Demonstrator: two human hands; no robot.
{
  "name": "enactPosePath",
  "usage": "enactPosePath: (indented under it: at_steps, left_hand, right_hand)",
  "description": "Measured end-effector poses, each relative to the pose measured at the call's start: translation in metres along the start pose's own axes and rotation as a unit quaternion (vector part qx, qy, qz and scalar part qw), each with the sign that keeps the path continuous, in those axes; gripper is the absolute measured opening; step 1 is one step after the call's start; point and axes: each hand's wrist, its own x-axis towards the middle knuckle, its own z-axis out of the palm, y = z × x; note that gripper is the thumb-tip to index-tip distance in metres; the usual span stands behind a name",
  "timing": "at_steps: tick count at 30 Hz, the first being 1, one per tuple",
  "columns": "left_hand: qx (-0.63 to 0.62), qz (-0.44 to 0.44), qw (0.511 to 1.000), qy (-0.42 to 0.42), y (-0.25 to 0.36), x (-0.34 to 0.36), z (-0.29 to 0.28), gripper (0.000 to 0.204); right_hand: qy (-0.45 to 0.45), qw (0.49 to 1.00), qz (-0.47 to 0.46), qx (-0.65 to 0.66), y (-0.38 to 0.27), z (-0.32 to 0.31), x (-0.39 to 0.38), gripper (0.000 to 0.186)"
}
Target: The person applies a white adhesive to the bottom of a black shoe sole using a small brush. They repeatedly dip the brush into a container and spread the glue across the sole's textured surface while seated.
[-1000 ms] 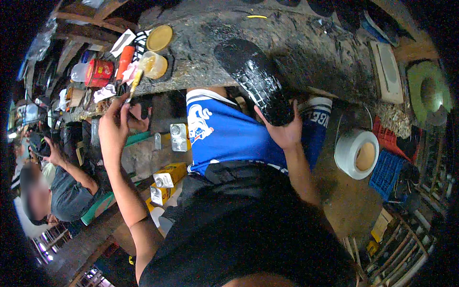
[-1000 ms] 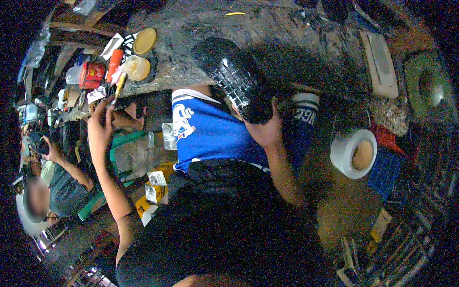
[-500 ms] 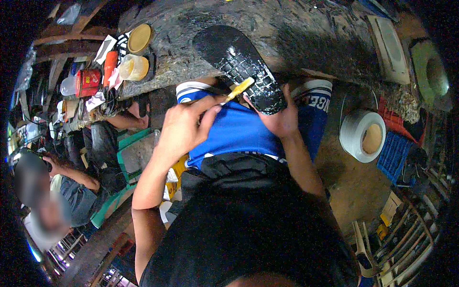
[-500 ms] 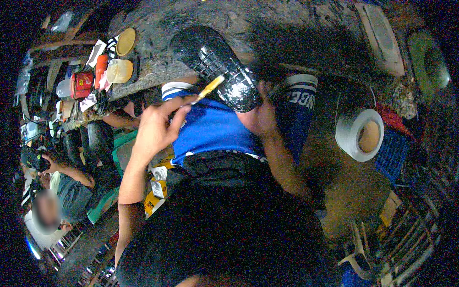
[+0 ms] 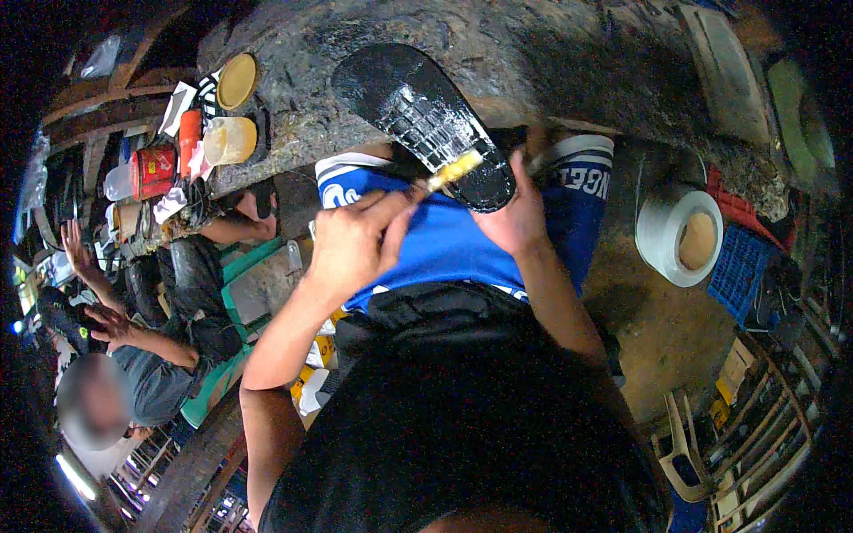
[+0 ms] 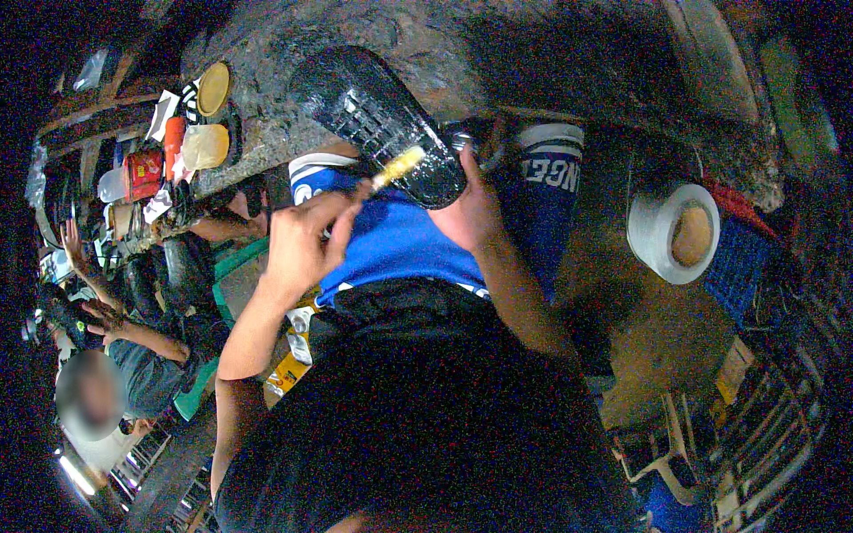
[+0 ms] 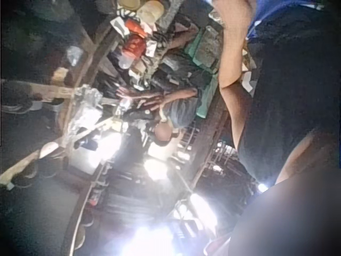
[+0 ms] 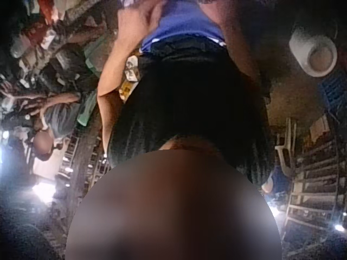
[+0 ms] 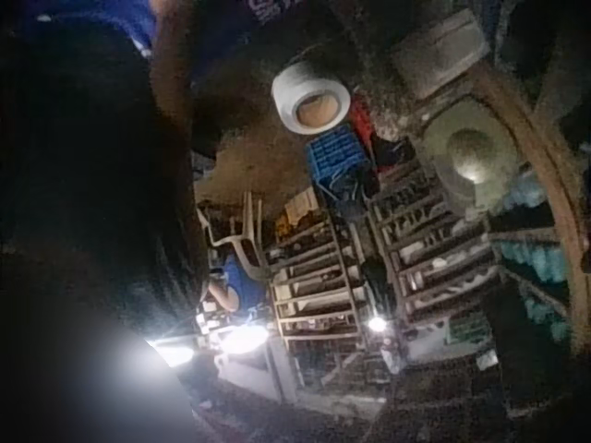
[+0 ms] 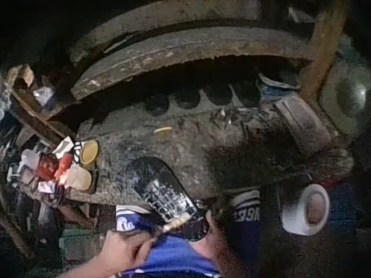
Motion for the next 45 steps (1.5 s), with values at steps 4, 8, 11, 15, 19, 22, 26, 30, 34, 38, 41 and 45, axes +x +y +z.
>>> enactPosePath:
  at_steps: [4, 8, 11, 15, 19, 22, 26, 30, 34, 38, 41, 45]
  left_hand:
    - [0.009, -0.051, 0.998, 0.044, -0.005, 0.013, 0.002, 0.017]
    - [0.063, -0.131, 0.984, 0.107, -0.018, 0.04, 0.004, 0.016]
    - [0.109, -0.169, 0.967, 0.159, -0.023, 0.043, -0.001, 0.018]
    - [0.148, -0.168, 0.955, 0.196, -0.032, 0.04, -0.007, 0.019]
    - [0.094, -0.091, 0.982, 0.14, -0.054, 0.045, -0.011, 0.021]
    - [0.093, -0.024, 0.992, 0.085, -0.072, 0.039, -0.027, 0.015]
    - [0.03, 0.008, 1.0, -0.002, -0.081, 0.018, -0.053, 0.013]
    - [0.014, -0.023, 0.997, 0.07, -0.082, 0.034, -0.053, 0.016]
    - [0.076, -0.015, 0.992, 0.095, -0.074, 0.056, -0.029, 0.02]
    - [0.02, 0.032, 0.999, 0.003, -0.056, 0.031, -0.011, 0.02]
    - [-0.006, 0.084, 0.996, -0.03, -0.041, 0.007, 0.001, 0.026]
    - [-0.01, 0.104, 0.993, -0.059, -0.019, -0.018, 0.019, 0.022]
  right_hand:
    - [0.124, 0.989, -0.02, -0.072, 0.003, -0.001, 0.0, 0.064]
    - [0.121, 0.986, -0.012, -0.115, 0.005, 0.003, 0.001, 0.071]
    - [0.127, 0.988, -0.005, -0.089, 0.001, 0.003, 0.002, 0.071]
    - [0.085, 0.954, -0.015, -0.286, -0.002, -0.005, 0.001, 0.069]
    - [0.091, 0.963, 0.003, -0.255, 0.002, -0.012, -0.004, 0.063]
    - [0.121, 0.99, 0.024, -0.071, 0.0, -0.01, -0.004, 0.056]
    - [0.099, 0.995, 0.012, -0.01, 0.0, -0.007, 0.0, 0.056]
    - [0.1, 0.992, -0.03, -0.076, 0.002, -0.009, 0.003, 0.062]
    - [0.139, 0.986, -0.033, -0.09, 0.001, 0.0, 0.003, 0.076]
    - [0.149, 0.988, -0.037, -0.01, 0.001, 0.02, 0.003, 0.084]
    - [0.154, 0.988, -0.018, -0.01, 0.0, 0.026, 0.002, 0.089]
    - [0.115, 0.991, 0.012, -0.073, -0.004, 0.014, -0.002, 0.103]
